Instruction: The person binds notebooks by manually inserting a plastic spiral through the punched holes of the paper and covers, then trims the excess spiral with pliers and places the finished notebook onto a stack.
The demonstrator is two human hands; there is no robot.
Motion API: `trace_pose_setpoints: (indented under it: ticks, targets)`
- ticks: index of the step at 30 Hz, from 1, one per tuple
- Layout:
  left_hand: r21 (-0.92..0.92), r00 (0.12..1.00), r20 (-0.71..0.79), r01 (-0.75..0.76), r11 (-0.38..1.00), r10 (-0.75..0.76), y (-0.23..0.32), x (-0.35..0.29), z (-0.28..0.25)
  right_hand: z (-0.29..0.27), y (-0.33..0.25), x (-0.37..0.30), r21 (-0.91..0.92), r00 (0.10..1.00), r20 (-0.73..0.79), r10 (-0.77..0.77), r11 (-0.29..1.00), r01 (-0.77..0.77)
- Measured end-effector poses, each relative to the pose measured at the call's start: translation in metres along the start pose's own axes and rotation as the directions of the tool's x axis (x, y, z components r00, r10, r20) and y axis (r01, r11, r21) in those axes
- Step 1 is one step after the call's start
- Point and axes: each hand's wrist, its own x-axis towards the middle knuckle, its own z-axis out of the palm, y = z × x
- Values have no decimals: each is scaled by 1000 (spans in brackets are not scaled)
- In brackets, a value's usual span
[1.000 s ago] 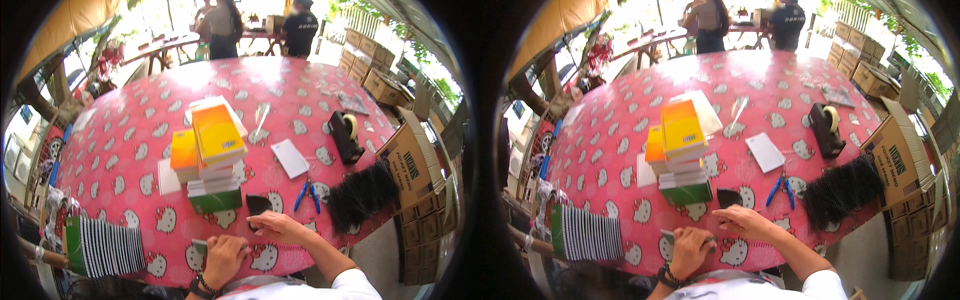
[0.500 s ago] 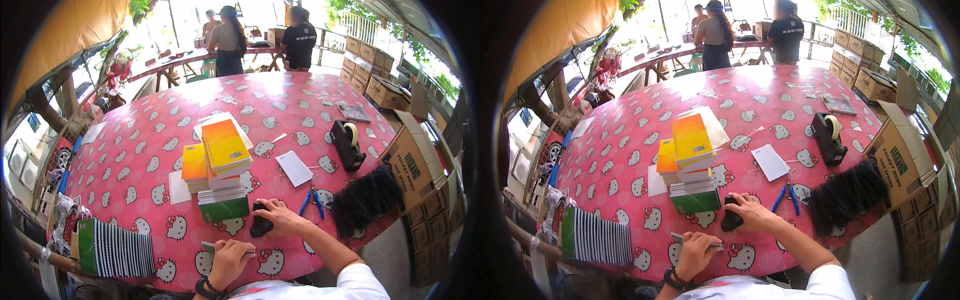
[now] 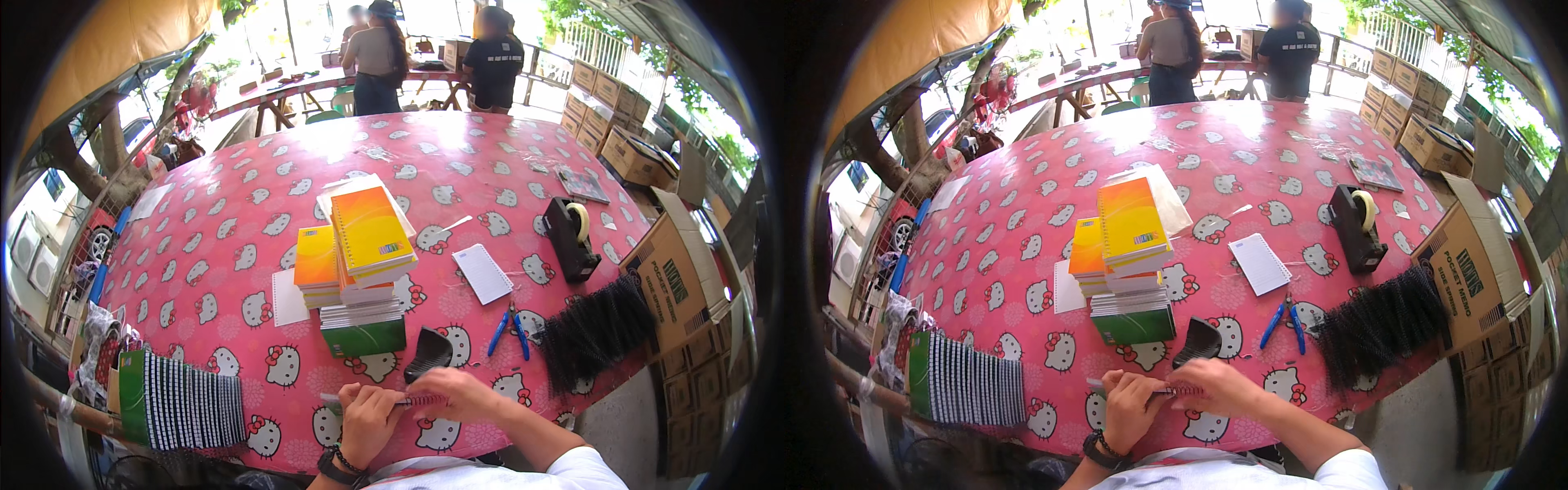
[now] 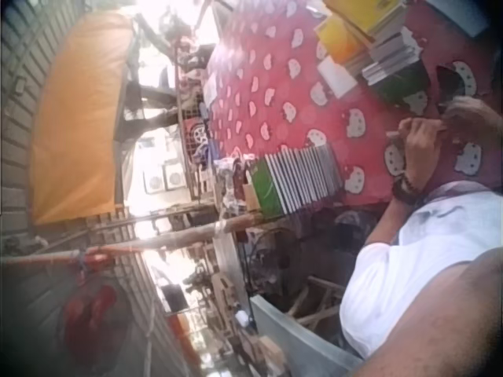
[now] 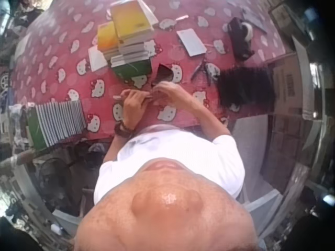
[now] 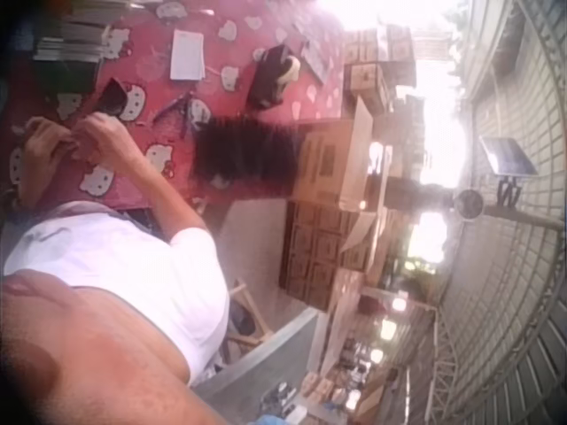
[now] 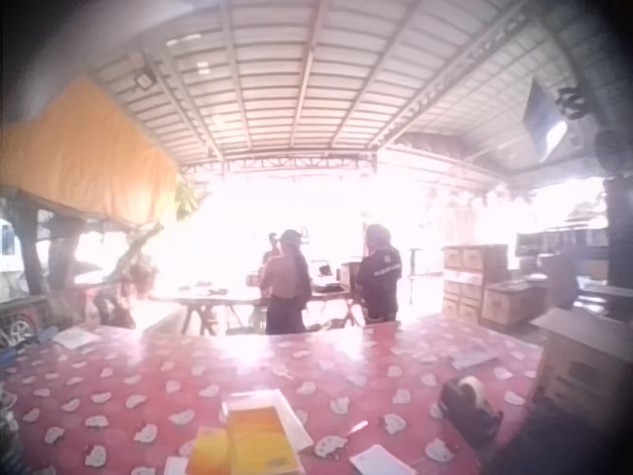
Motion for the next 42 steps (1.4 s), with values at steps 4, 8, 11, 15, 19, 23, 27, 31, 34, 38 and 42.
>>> trace_pose_setpoints:
  ticks: [4, 8, 11, 15, 19, 23, 27, 31, 34, 38, 42]
  targets:
    - [51, 999, -8, 36, 998, -36, 3, 1, -6, 13, -2, -5, 57, 983, 1, 182, 982, -182]
    - [37, 999, -13, 37, 999, -36, 2, 0, -3, 16, -1, -7, -205, 998, 20, 62, 977, -56]
    - [26, 998, -15, 55, 998, -55, 0, -1, -3, 10, -16, 0, -256, 990, 41, 132, 960, -117]
    - [-50, 999, -4, 31, 998, -32, -3, -4, 0, 14, -8, 1, -147, 998, 0, 69, 987, -68]
    - [-8, 995, 103, 10, 1000, -9, 1, -2, -8, 2, -10, 3, -119, 986, 15, 168, 979, -165]
    - [-17, 995, 96, -36, 999, 37, 2, -3, -11, -29, 35, 8, -414, 994, -104, 20, 908, -61]
    - [-24, 986, 157, -48, 999, 51, -5, -7, -11, -39, 60, -1, -489, 961, 109, 255, 855, -172]
    - [-63, 986, 165, 1, 998, 10, -1, -6, -17, -32, 62, 12, -445, 959, 123, 255, 878, -177]
    - [-56, 980, 169, -94, 994, 102, -9, -5, -13, -17, 68, 17, -474, 981, 96, 166, 875, -101]
    - [9, 987, 144, -77, 997, 75, -9, -1, -13, -5, 66, 19, -508, 994, 19, 111, 857, -86]
    - [71, 996, 86, -33, 997, 27, -20, -6, -27, -11, 55, 19, -158, 989, 41, 143, 978, -135]
